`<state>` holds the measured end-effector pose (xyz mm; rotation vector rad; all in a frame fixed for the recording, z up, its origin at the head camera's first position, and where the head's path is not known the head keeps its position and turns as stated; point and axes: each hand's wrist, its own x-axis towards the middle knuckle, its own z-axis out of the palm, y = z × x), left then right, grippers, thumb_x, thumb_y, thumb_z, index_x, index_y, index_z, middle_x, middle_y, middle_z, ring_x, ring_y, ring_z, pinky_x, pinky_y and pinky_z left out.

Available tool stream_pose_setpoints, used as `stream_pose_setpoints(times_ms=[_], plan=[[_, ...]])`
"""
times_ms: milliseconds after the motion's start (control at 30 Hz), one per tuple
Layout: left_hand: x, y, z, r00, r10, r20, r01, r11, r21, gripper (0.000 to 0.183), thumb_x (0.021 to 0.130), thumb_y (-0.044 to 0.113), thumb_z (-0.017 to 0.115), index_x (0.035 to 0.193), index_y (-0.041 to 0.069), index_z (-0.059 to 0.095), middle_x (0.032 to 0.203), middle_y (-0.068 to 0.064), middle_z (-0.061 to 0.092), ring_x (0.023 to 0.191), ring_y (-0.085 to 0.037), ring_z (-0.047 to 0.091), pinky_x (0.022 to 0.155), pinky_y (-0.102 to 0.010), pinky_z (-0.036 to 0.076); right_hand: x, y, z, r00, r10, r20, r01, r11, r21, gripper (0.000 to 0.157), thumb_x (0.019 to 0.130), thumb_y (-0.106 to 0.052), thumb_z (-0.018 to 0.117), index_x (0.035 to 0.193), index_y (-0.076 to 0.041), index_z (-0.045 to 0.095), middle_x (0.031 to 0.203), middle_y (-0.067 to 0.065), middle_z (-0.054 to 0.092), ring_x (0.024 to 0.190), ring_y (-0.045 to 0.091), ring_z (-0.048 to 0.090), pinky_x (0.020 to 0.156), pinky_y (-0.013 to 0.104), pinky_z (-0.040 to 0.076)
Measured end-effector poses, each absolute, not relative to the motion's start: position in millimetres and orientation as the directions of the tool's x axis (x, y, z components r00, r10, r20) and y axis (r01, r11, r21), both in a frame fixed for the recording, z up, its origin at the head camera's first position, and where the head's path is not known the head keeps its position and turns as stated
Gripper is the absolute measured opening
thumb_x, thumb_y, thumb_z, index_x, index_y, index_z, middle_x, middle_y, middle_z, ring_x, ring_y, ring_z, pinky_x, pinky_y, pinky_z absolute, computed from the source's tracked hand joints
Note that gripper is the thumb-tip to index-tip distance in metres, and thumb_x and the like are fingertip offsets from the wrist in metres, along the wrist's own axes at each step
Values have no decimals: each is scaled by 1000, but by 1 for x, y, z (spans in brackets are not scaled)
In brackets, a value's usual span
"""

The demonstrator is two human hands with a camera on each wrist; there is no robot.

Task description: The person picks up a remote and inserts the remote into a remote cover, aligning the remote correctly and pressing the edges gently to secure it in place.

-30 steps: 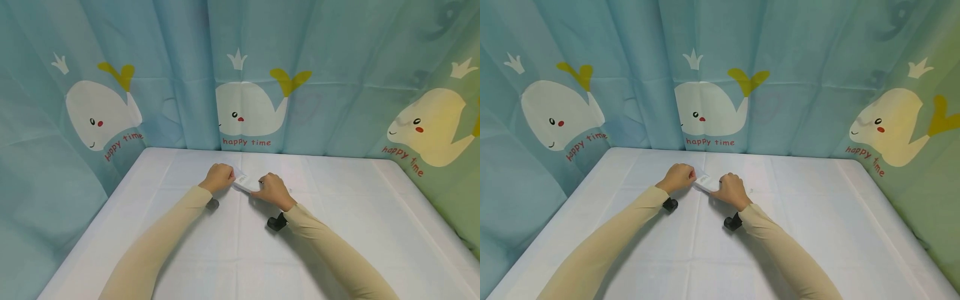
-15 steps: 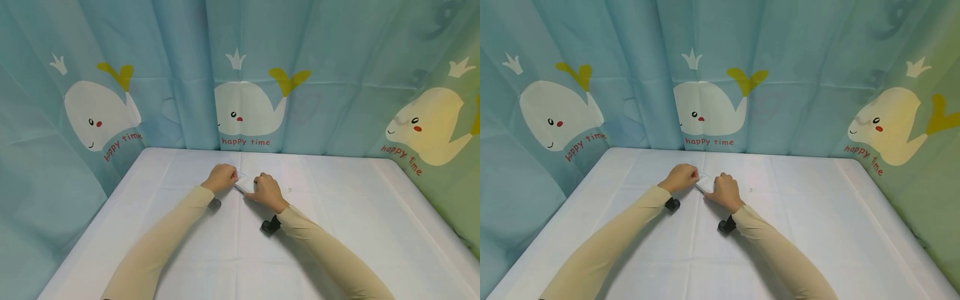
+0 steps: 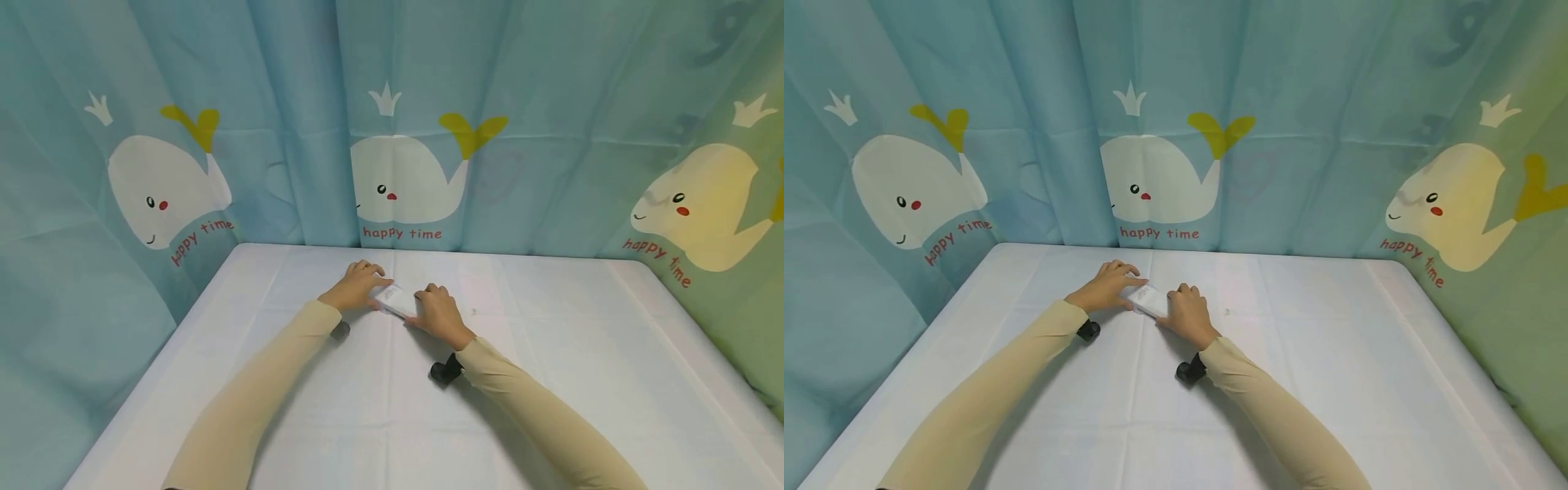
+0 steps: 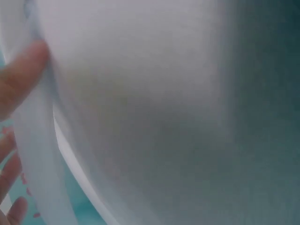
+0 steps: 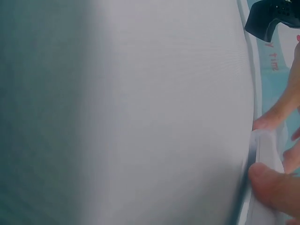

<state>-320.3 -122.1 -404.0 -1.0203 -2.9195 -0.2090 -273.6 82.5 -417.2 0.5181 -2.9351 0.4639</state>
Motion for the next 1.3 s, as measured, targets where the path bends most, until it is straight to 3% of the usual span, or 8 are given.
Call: stream_pose_setpoints(times_ms=[167, 533, 767, 933, 1067, 1300], plan=[[-322, -120, -406, -777, 624, 83, 629, 772, 91, 58, 73, 30, 76, 127, 17, 60, 128, -8, 55, 119, -29, 43, 102, -49, 31, -275, 81, -417, -936, -317, 152, -350, 887, -302, 60, 70, -34, 82, 114, 2, 64, 103, 18, 60, 87, 30, 52, 73, 43, 47], [-324, -121, -406, -791, 608, 67, 612, 787, 85, 55, 75, 32, 74, 127, 18, 60, 127, -8, 55, 118, -28, 42, 102, -50, 30, -284, 80, -418, -924, -351, 154, -383, 864, -328, 55, 70, -35, 82, 108, 2, 66, 94, 17, 62, 79, 28, 56, 67, 39, 47], [-314, -119, -401, -790, 599, 129, 612, 781, 122, 57, 77, 29, 74, 129, 15, 57, 126, -10, 53, 121, -30, 40, 106, -51, 26, -278, 89, -417, -895, -354, 272, -429, 847, -312, 55, 68, -36, 82, 107, 0, 67, 95, 14, 61, 80, 28, 56, 69, 41, 47], [-298, -114, -388, -762, 589, 271, 629, 771, 93, 58, 77, 26, 75, 131, 15, 55, 129, -10, 50, 124, -30, 38, 107, -53, 23, -266, 101, -409, -820, -355, 449, -507, 814, -282, 51, 69, -31, 83, 106, -1, 66, 94, 13, 60, 80, 28, 53, 68, 41, 44], [-285, -111, -375, -723, 570, 390, 635, 771, 51, 60, 78, 26, 75, 133, 18, 52, 133, -10, 47, 124, -30, 38, 106, -53, 24, -256, 109, -401, -718, -351, 601, -584, 774, -245, 51, 66, -28, 85, 106, -2, 66, 91, 12, 58, 76, 27, 49, 66, 39, 40], [-259, -106, -349, -608, 592, 530, 676, 736, -47, 64, 74, 23, 78, 132, 18, 52, 134, -8, 46, 121, -29, 38, 100, -50, 27, -238, 118, -390, -530, -318, 786, -689, 702, -180, 53, 62, -22, 86, 105, 0, 64, 88, 11, 54, 72, 26, 43, 68, 38, 37]])
